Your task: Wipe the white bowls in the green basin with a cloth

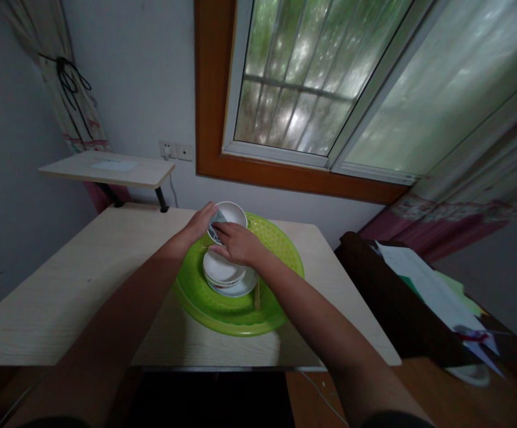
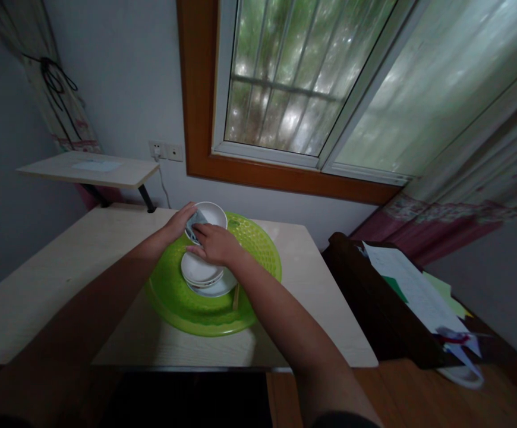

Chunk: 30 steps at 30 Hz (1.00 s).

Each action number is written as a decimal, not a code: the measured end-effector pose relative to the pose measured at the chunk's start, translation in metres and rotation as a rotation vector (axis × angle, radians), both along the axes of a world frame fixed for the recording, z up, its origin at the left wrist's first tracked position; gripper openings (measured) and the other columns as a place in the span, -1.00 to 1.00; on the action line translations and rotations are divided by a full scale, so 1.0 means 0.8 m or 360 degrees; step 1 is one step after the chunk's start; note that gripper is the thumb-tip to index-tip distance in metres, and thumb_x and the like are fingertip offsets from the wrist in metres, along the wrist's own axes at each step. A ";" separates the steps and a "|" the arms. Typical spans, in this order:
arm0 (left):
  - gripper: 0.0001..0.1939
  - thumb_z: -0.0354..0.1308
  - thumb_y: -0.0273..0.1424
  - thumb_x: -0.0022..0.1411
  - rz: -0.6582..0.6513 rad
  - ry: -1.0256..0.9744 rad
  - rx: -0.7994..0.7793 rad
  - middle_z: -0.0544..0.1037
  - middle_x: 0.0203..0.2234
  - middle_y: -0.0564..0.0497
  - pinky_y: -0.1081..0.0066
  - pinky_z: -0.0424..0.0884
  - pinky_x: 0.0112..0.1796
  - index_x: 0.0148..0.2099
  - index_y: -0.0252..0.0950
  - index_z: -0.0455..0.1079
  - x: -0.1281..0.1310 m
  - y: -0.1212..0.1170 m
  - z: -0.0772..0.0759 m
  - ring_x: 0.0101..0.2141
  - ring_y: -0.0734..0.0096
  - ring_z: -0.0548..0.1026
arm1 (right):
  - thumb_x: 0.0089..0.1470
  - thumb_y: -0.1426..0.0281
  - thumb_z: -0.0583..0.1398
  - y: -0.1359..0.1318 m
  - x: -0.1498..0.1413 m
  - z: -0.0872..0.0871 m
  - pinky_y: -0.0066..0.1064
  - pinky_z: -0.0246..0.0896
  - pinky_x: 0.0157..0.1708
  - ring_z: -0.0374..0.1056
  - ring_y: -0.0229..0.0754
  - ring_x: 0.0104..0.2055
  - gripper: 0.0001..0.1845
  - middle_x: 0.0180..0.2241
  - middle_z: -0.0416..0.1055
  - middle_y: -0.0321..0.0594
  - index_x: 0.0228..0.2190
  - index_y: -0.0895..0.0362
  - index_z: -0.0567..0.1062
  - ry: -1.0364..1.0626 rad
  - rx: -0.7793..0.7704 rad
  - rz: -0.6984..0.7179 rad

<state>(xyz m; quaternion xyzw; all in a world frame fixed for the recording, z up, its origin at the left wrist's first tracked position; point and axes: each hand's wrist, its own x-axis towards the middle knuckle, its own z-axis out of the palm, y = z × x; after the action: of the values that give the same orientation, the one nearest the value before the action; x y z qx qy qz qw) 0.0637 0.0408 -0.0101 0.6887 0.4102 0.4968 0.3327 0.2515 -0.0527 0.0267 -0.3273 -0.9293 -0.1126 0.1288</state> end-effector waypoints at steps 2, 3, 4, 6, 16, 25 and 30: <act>-0.66 0.00 -0.03 0.34 -0.0013 -0.0019 -0.0016 0.48 -0.28 -0.01 0.29 0.38 0.02 -0.26 -0.20 0.31 0.001 0.000 -0.001 -0.13 0.25 0.44 | 0.42 -0.06 -0.02 0.001 -0.001 -0.004 -0.08 0.07 0.36 0.24 0.10 0.35 -0.25 0.33 0.31 0.09 0.28 0.28 0.40 0.0018 0.0060 -0.0052; -0.65 0.00 -0.02 0.33 -0.0021 -0.0033 -0.0018 0.49 -0.27 -0.02 0.29 0.37 0.03 -0.25 -0.20 0.31 0.001 0.000 -0.001 -0.12 0.25 0.44 | 0.41 -0.07 -0.02 0.002 -0.001 -0.005 -0.04 0.01 0.39 0.19 0.12 0.38 -0.22 0.35 0.28 0.09 0.29 0.29 0.38 0.0020 0.0086 -0.0090; -0.64 -0.01 -0.01 0.33 -0.0032 -0.0050 -0.0020 0.49 -0.26 -0.02 0.29 0.37 0.03 -0.24 -0.20 0.32 0.002 0.000 0.000 -0.11 0.25 0.44 | 0.40 -0.08 -0.02 0.002 -0.001 -0.006 0.00 -0.04 0.41 0.15 0.15 0.41 -0.20 0.37 0.25 0.09 0.31 0.29 0.36 0.0019 0.0106 -0.0136; -0.61 -0.02 0.01 0.33 -0.0051 -0.0079 -0.0030 0.51 -0.24 -0.04 0.29 0.37 0.04 -0.22 -0.21 0.33 0.004 0.000 0.000 -0.08 0.24 0.44 | 0.38 -0.12 -0.01 0.003 0.000 -0.007 0.04 -0.11 0.43 0.09 0.19 0.43 -0.16 0.39 0.21 0.11 0.31 0.30 0.35 0.0012 0.0133 -0.0238; -0.57 -0.01 0.05 0.36 0.0040 -0.0084 0.0016 0.52 -0.21 -0.09 0.15 0.37 0.10 -0.21 -0.22 0.36 0.001 0.001 -0.001 -0.03 0.14 0.48 | 0.36 -0.09 0.06 -0.002 -0.004 0.012 -0.01 0.13 0.19 0.37 0.17 0.03 -0.29 -0.19 0.60 0.16 -0.18 0.30 0.67 -0.0074 0.0189 -0.0404; -0.61 -0.02 0.01 0.37 0.0011 -0.0112 -0.0006 0.55 -0.16 -0.09 0.19 0.38 0.14 -0.19 -0.21 0.36 0.000 0.004 -0.003 0.04 0.16 0.47 | 0.37 0.10 0.16 0.001 0.001 0.003 -0.13 0.35 0.04 0.40 0.05 0.02 -0.54 0.00 0.49 0.05 0.00 0.23 0.56 -0.0026 0.0052 -0.0115; -0.59 -0.01 0.03 0.35 -0.0056 0.0010 -0.0003 0.55 -0.16 -0.07 0.22 0.36 0.14 -0.17 -0.20 0.36 0.000 0.002 -0.003 0.02 0.17 0.46 | 0.36 0.03 0.15 0.008 0.005 -0.010 -0.08 0.23 0.25 0.33 0.09 0.23 -0.36 0.25 0.37 0.10 0.20 0.26 0.46 0.0038 0.0021 -0.0006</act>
<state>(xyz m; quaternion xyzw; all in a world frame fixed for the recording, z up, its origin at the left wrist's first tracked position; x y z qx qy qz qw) 0.0639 0.0426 -0.0125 0.6971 0.3995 0.4882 0.3408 0.2553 -0.0466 0.0186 -0.3296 -0.9263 -0.1151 0.1418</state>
